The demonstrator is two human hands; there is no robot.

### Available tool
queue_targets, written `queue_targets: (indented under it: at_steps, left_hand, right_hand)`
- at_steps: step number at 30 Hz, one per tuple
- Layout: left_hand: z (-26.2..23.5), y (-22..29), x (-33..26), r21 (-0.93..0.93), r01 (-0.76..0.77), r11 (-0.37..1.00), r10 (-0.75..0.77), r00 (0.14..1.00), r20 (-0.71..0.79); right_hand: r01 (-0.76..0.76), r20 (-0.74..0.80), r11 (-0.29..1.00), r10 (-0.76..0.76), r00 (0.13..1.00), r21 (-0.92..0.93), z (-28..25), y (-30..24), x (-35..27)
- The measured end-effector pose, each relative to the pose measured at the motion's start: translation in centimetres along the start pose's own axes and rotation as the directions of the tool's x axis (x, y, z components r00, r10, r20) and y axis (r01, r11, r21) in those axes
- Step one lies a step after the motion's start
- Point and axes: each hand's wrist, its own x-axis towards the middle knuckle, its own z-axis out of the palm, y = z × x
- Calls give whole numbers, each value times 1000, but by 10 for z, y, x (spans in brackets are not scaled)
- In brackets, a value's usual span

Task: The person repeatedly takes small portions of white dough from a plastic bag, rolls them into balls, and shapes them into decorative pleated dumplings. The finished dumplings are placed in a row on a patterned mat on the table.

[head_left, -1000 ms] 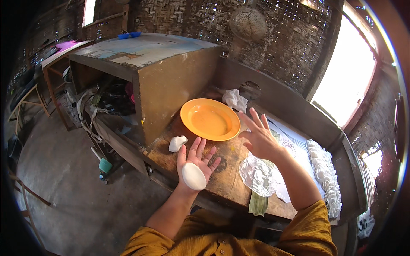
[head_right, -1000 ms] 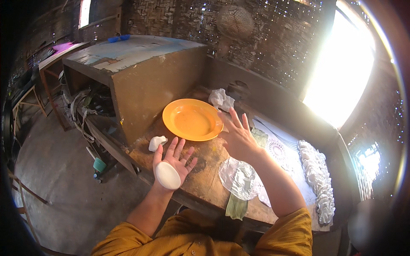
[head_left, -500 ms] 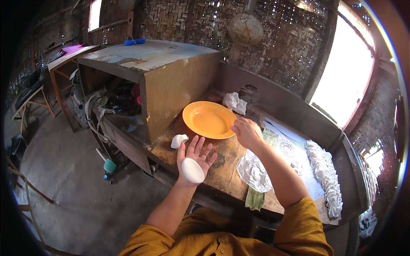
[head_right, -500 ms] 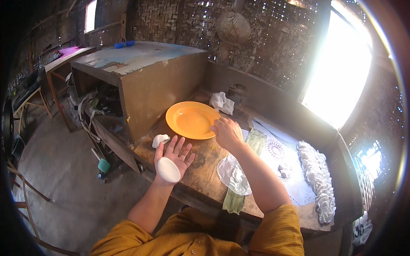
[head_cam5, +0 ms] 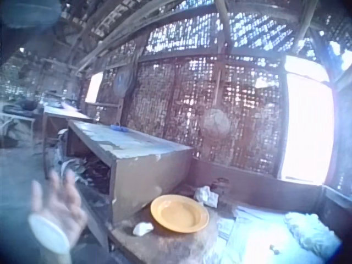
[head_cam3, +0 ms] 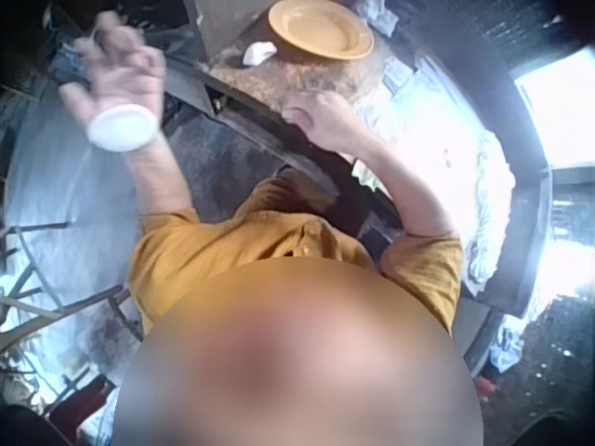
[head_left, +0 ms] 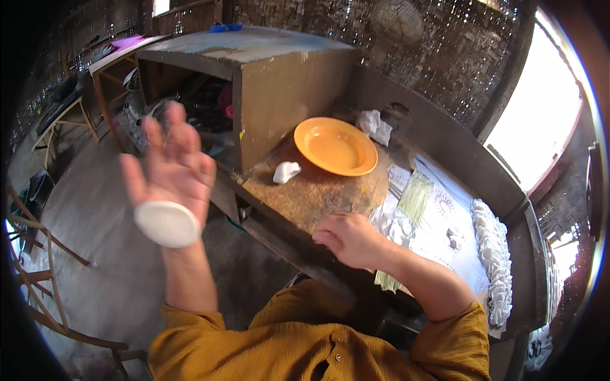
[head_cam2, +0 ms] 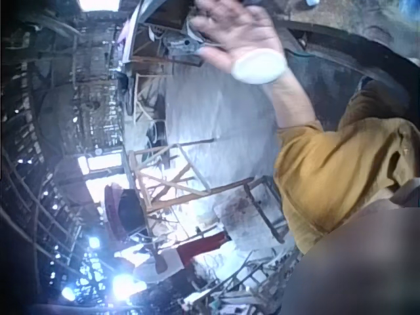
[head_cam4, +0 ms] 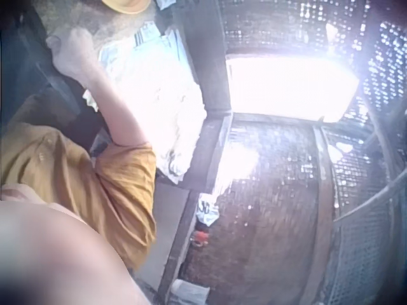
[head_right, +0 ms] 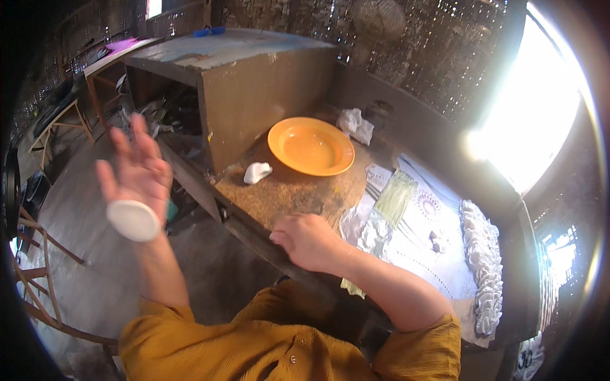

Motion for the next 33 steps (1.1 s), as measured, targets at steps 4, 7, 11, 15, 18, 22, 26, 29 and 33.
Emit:
queue_targets:
  at_steps: [4,7,11,15,18,22,26,29,33]
  left_hand:
    - [39,62,-11,276,-140,951,155,987,-31]
    - [58,90,-25,383,-131,914,132,991,25]
    - [70,122,-38,477,-162,864,159,986,47]
    - [79,134,-38,470,-223,854,247,969,10]
    - [86,126,-30,467,-168,868,177,984,25]
    - [86,108,-16,444,-76,893,78,997,15]
    - [79,91,-8,406,8,914,-5,1000,-9]
    - [75,77,-2,376,69,924,-65,998,-23]
    - [69,44,6,343,163,925,-162,986,-32]
  right_hand:
    - [35,95,989,-49,994,140,21,-21,-5]
    - [168,69,979,-176,982,116,35,-40,-7]
    - [140,72,970,-157,985,199,70,-72,-14]
    - [227,-79,939,-214,974,259,92,-87,-15]
    - [267,-61,938,-260,964,222,101,-93,-14]
    - [416,-212,896,-442,872,-158,111,-92,-11]
    - [489,-133,841,-526,840,-231,112,-85,-14]
    - [405,266,908,-366,892,-109,105,-82,-17]
    - [541,6,804,-557,830,-248,91,-77,-25]
